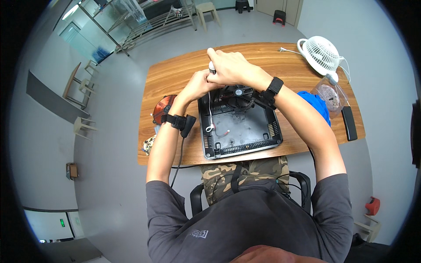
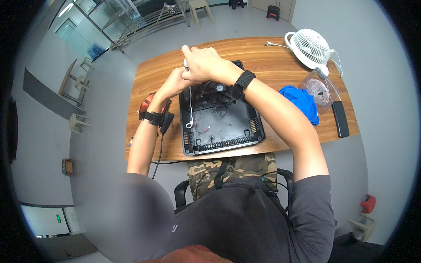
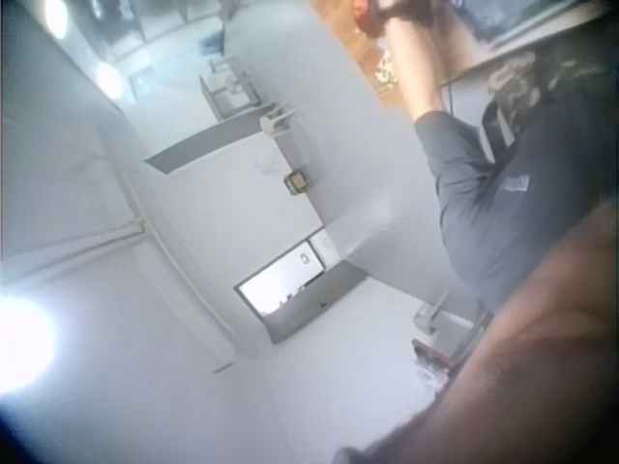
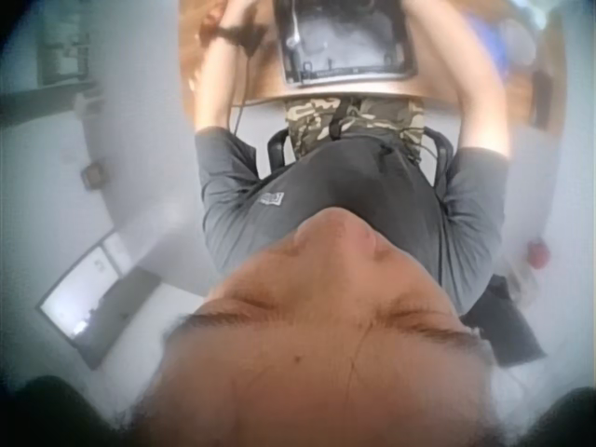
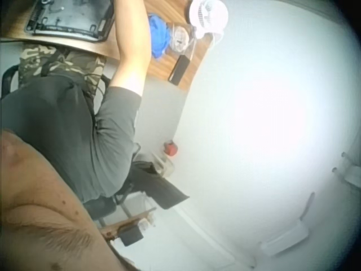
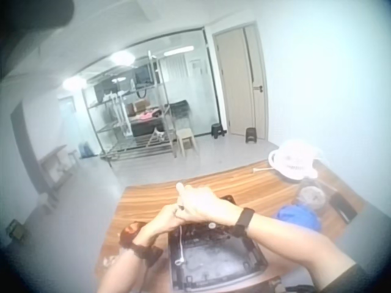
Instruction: The person disassembles a small appliance on a wooden table. They use a screwdriver to remove screws from the base, lift off the top cover, and remove internal components including a copper-colored disc and a fan.
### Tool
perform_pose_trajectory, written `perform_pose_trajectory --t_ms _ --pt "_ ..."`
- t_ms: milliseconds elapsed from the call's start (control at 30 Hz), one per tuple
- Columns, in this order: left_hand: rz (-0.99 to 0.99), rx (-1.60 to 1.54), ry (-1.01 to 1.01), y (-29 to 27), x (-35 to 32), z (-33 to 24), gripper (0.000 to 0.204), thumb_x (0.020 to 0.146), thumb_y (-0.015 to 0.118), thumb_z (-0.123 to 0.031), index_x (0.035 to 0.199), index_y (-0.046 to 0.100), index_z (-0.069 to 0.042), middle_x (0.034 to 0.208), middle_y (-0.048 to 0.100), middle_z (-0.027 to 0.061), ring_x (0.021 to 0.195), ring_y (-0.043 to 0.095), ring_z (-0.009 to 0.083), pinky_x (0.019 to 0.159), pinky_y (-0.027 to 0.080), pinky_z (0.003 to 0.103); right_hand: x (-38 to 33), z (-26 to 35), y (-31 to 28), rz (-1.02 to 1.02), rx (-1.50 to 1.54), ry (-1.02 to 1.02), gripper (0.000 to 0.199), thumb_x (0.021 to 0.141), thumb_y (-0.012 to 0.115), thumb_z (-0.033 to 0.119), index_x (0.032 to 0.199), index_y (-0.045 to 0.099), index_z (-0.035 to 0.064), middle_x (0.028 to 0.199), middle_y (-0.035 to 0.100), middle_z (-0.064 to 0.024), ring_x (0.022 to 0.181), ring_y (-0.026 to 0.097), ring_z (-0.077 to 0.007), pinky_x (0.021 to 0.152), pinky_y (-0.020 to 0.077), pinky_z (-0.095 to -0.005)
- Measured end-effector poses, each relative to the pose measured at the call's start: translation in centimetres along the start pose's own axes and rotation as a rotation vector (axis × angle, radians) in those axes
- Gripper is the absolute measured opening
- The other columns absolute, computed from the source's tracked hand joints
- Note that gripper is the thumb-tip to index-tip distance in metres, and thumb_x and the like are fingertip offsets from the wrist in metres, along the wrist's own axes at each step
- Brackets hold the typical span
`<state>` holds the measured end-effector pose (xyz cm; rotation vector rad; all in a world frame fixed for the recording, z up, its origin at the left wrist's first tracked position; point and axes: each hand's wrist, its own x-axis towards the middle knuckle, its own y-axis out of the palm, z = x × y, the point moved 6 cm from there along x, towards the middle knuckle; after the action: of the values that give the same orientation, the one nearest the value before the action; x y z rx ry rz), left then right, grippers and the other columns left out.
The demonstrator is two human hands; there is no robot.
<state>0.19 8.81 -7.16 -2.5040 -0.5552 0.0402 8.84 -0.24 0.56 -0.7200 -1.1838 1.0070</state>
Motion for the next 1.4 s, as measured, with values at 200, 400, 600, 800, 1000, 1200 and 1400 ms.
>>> perform_pose_trajectory --t_ms 200,400,600,800,1000,1200,1400 --pt "-0.053 0.085 0.022 0.1 0.5 -0.1 0.033 0.076 0.087 -0.023 0.094 0.074 0.001 0.087 0.074 0.007 0.081 0.067 0.0132 0.073 0.053 0.032 0.0 0.1 -0.5 -0.078 -0.143 0.038 0.041 0.087 0.064 0.04 0.098 0.06 -0.0003 0.083 0.07 -0.0226 0.077 0.07 -0.0404 0.067 0.0564 -0.0498" --pt "-0.158 0.32 0.001 0.5 0.8 -1.2 0.035 0.073 0.087 -0.025 0.093 0.072 0.0 0.089 0.075 0.0159 0.086 0.073 0.0253 0.076 0.055 0.037 0.1 0.7 0.4 -0.052 -0.187 -0.017 0.032 0.09 0.061 0.035 0.103 0.064 0.0065 0.084 0.07 -0.0195 0.076 0.07 -0.0393 0.067 0.0569 -0.0491" --pt "-0.007 0.19 0.08 -0.2 0.1 -1.8 0.035 0.085 0.08 -0.021 0.11 0.07 0.001 0.101 0.075 0.0139 0.095 0.07 0.0214 0.083 0.054 0.035 -0.3 -0.1 0.1 -0.007 -0.172 -0.09 0.027 0.091 0.059 0.032 0.101 0.063 0.0075 0.097 0.065 -0.0211 0.085 0.068 -0.0398 0.072 0.0568 -0.0499" --pt "0.0 0.16 0.0 -0.4 -0.3 -0.8 0.029 0.08 0.082 -0.015 0.102 0.071 0.001 0.093 0.074 0.0077 0.087 0.066 0.0133 0.079 0.053 0.032 -0.4 0.7 0.0 0.003 -0.139 -0.153 0.038 0.092 0.062 0.044 0.101 0.067 0.008 0.096 0.064 -0.0205 0.086 0.068 -0.0372 0.073 0.0569 -0.0486" --pt "-0.096 0.199 0.012 -0.1 -0.5 -1.3 0.023 0.074 0.084 -0.014 0.085 0.069 0.0 0.077 0.069 0.0039 0.073 0.061 0.0112 0.068 0.05 0.029 0.8 0.7 -0.7 0.153 -0.289 0.089 0.055 0.092 0.06 0.058 0.098 0.068 0.004 0.082 0.071 -0.0189 0.08 0.072 -0.0365 0.072 0.0578 -0.0467" --pt "-0.146 0.257 0.023 0.2 -0.1 -2.4 0.033 0.072 0.087 -0.021 0.087 0.069 0.002 0.081 0.072 0.0131 0.079 0.071 0.023 0.075 0.054 0.036 0.5 0.5 -0.2 0.095 -0.255 0.051 0.04 0.09 0.058 0.042 0.107 0.066 0.0062 0.079 0.072 -0.0189 0.079 0.072 -0.0397 0.072 0.0568 -0.0502" --pt "-0.09 0.102 0.051 -0.3 -0.4 -1.4 0.031 0.074 0.086 -0.019 0.091 0.069 0.001 0.089 0.074 0.0136 0.084 0.071 0.0257 0.077 0.055 0.037 -0.3 0.8 -0.5 0.118 -0.092 -0.056 0.032 0.089 0.057 0.034 0.107 0.066 0.0096 0.086 0.071 -0.021 0.087 0.071 -0.0398 0.073 0.0556 -0.0522"
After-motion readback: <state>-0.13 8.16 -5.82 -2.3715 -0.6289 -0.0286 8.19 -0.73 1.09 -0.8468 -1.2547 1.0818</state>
